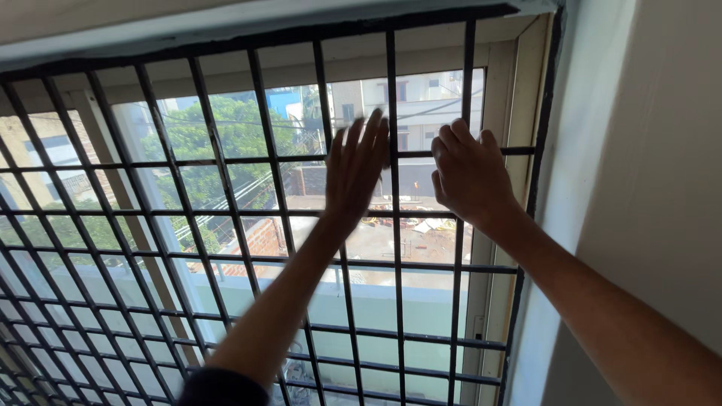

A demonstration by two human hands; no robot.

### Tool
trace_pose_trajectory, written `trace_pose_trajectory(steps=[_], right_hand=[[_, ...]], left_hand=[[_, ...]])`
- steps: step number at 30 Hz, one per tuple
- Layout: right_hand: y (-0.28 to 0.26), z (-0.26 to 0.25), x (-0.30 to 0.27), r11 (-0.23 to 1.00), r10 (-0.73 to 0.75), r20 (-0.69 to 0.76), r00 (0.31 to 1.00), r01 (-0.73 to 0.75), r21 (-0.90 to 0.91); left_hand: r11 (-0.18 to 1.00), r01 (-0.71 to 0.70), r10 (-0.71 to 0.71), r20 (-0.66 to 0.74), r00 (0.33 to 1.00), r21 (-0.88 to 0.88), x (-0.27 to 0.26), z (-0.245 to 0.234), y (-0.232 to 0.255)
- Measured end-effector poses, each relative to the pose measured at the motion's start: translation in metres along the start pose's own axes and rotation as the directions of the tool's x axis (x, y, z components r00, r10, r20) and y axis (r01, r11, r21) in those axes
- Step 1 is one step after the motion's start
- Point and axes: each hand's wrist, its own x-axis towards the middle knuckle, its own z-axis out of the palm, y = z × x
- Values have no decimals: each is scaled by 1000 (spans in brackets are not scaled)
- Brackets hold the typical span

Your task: The person cleans a metal window grill and the glass panes behind it using a cloth.

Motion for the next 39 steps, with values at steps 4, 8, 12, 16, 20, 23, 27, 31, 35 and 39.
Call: trace_pose_trajectory(steps=[4,8,12,16,20,23,27,31,35,39], right_hand=[[-2,-4,-1,1000,6,-27,1000,-6,-10],[-1,-2,-2,1000,11,5,1000,-11,27],[2,-5,0,999,-32,19,999,31,31],[8,-7,-2,997,-74,58,996,75,-19],[8,-7,-3,997,-76,29,997,77,-12],[7,-5,-3,998,-59,29,998,59,9],[5,-8,-2,999,-45,98,994,42,29],[5,-7,-1,999,-38,129,991,37,12],[1,-7,-1,999,-23,99,995,27,-40],[-5,-5,0,997,3,172,985,11,-80]], left_hand=[[984,160,-161,-9,987,-75,-30,0,22],[975,175,-129,293,948,-137,-24,14,13],[965,188,-83,471,878,-180,13,25,-3],[970,193,22,845,535,-147,33,17,-18],[909,166,116,613,782,-383,16,-11,-26],[878,-153,232,122,965,-453,1,-38,-35],[853,-10,168,256,952,-523,-1,-60,-38],[468,453,-103,463,881,-759,-5,-91,-64],[556,619,-490,383,783,-555,-24,-119,-132],[866,496,-497,7,867,67,-47,-116,-193]])
